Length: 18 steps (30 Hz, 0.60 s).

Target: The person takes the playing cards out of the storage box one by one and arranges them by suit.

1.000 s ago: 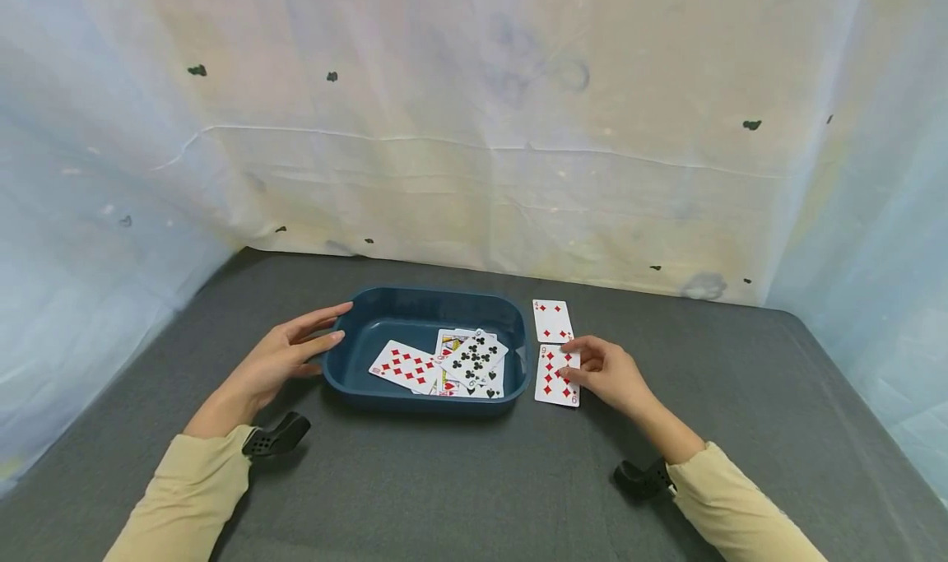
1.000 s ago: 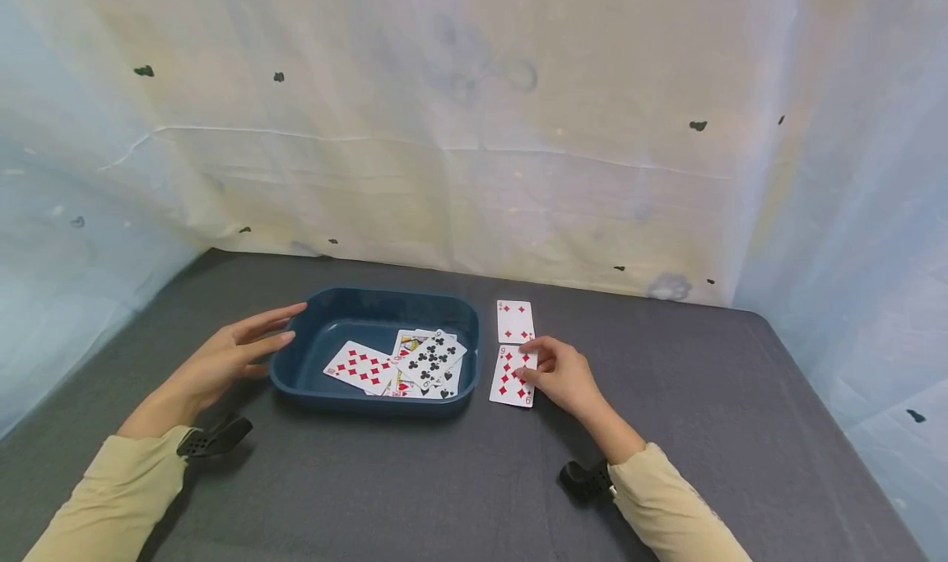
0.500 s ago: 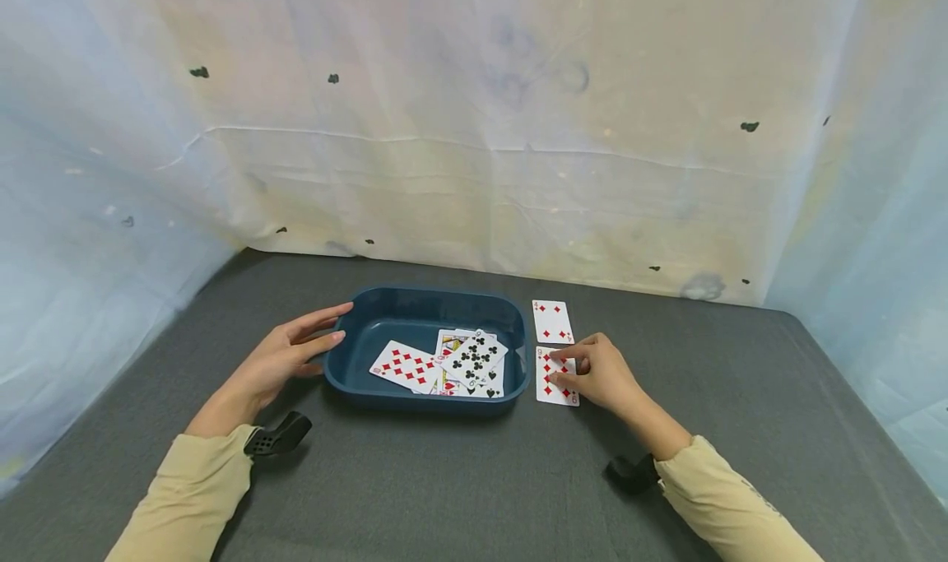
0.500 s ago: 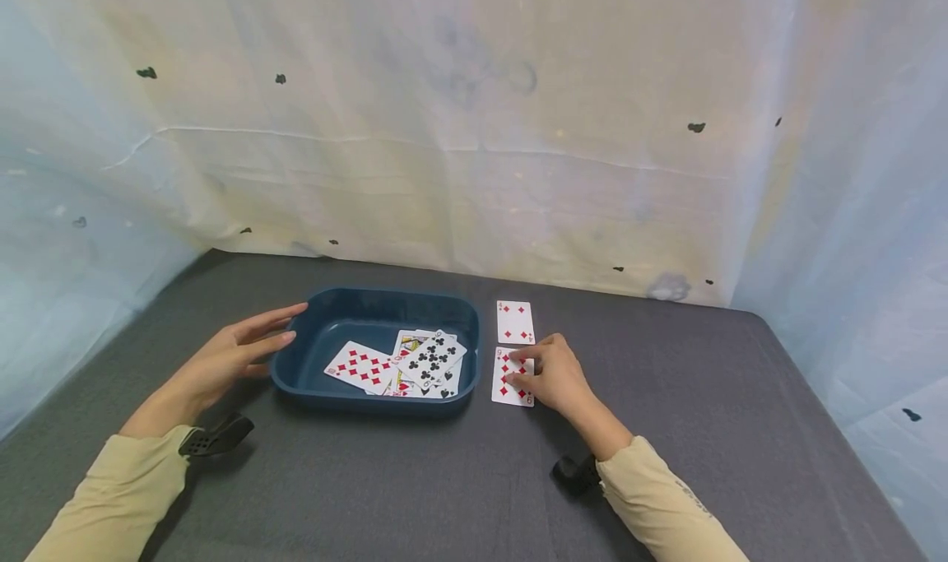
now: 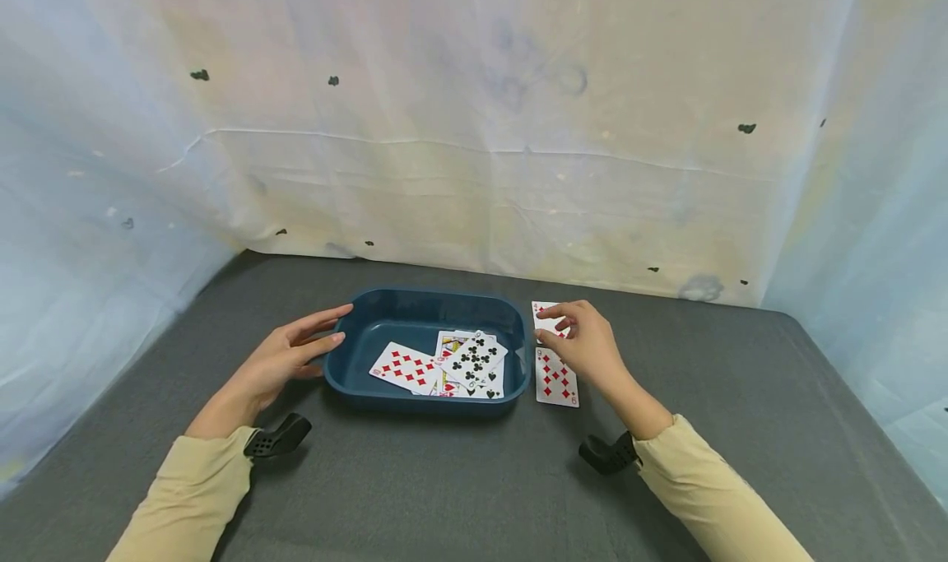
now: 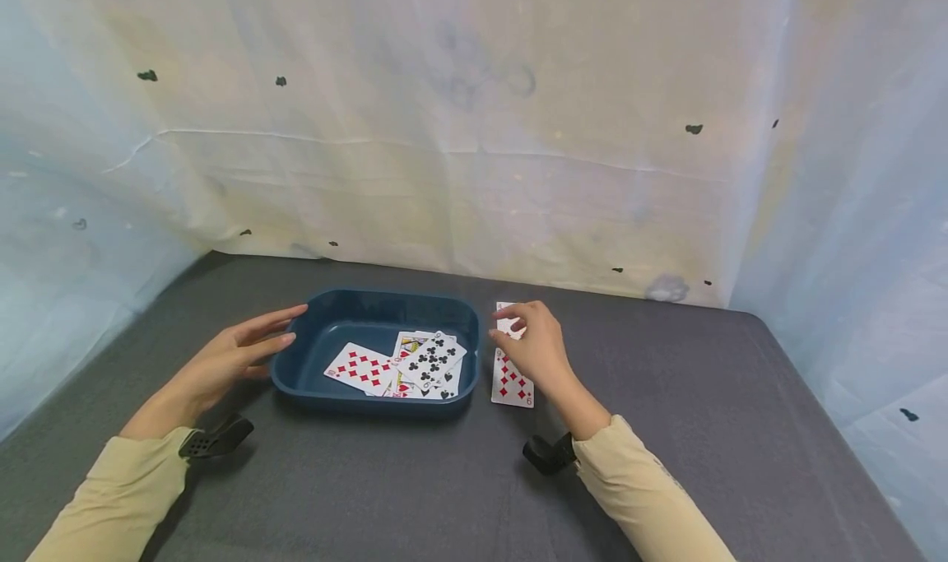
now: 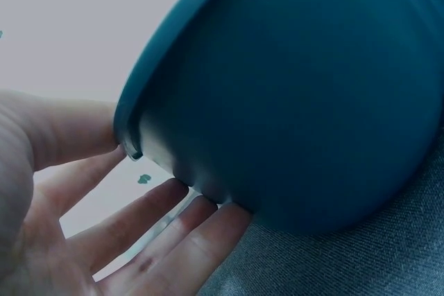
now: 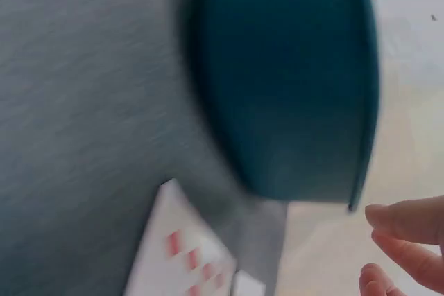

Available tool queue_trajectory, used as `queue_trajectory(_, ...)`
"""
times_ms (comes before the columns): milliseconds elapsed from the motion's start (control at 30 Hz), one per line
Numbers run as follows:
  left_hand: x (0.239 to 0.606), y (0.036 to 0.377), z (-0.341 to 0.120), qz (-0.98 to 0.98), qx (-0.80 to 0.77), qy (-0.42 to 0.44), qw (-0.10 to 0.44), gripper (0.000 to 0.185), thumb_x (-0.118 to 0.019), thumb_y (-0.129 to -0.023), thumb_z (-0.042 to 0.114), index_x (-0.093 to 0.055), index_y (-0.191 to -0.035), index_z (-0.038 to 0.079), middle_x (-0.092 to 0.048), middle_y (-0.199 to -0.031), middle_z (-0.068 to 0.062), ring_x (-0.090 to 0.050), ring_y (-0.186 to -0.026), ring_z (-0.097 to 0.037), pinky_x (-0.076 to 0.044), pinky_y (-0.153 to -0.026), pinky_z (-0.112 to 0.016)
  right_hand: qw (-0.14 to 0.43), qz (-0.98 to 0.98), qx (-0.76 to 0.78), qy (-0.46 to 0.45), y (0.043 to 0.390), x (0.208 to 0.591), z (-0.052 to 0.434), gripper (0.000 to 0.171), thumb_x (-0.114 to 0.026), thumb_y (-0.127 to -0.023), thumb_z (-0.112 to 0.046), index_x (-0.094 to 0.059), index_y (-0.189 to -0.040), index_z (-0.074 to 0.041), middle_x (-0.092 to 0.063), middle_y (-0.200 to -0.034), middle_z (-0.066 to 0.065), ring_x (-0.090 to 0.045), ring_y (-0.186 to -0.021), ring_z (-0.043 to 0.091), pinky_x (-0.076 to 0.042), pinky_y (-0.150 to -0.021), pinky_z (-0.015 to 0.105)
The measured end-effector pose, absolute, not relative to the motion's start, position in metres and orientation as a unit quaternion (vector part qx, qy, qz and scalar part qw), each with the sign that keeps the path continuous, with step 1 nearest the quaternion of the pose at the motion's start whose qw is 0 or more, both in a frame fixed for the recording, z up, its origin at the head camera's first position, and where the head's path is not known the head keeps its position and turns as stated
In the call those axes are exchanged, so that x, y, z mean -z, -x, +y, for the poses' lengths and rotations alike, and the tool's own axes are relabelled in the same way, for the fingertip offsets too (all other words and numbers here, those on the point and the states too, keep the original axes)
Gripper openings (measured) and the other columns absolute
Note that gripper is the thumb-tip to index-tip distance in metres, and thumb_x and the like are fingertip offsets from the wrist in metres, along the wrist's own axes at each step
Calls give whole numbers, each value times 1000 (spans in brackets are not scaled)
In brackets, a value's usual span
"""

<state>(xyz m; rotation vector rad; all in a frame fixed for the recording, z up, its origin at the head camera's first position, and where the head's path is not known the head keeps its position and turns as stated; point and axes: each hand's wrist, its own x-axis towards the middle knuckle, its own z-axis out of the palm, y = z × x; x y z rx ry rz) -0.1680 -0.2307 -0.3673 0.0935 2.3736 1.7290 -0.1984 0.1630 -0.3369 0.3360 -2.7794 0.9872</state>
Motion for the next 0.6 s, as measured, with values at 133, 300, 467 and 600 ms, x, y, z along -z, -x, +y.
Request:
queue_trajectory(133, 367, 167, -231, 803, -586, -31, 104, 65, -60, -95, 36, -32, -151, 18, -21, -157, -18, -25, -140, -40, -45, -96, -55, 77, -923, -358, -122, 202, 326, 147, 24, -71, -87, -18, -71, -108, -7, -60, -112, 15, -59, -93, 26, -50, -77, 38)
queue_trajectory(300, 366, 168, -232, 805, -584, -28, 105, 65, -60, -95, 36, -32, -151, 19, -21, -157, -18, -25, -140, -41, -45, -96, -56, 57, -911, -389, -127, 205, 320, 124, 22, -72, -87, -20, -71, -106, -9, -62, -107, 11, -59, -91, 23, -49, -78, 37)
queue_trajectory(467, 367, 168, -232, 805, -584, -25, 100, 64, -60, -95, 35, -33, -150, 18, -20, -157, -18, -25, -141, -41, -45, -96, -57, 34, -895, -421, -140, 207, 319, 96, 23, -73, -85, -20, -71, -105, -8, -66, -94, 8, -61, -83, 20, -48, -68, 29)
queue_trajectory(600, 369, 169, -231, 805, -585, -29, 95, 65, -61, -94, 36, -33, -150, 17, -21, -157, -18, -25, -141, -41, -46, -95, -56, 10, -886, -439, -147, 207, 323, 77, 24, -74, -85, -20, -71, -106, -8, -69, -94, 6, -62, -85, 18, -49, -68, 27)
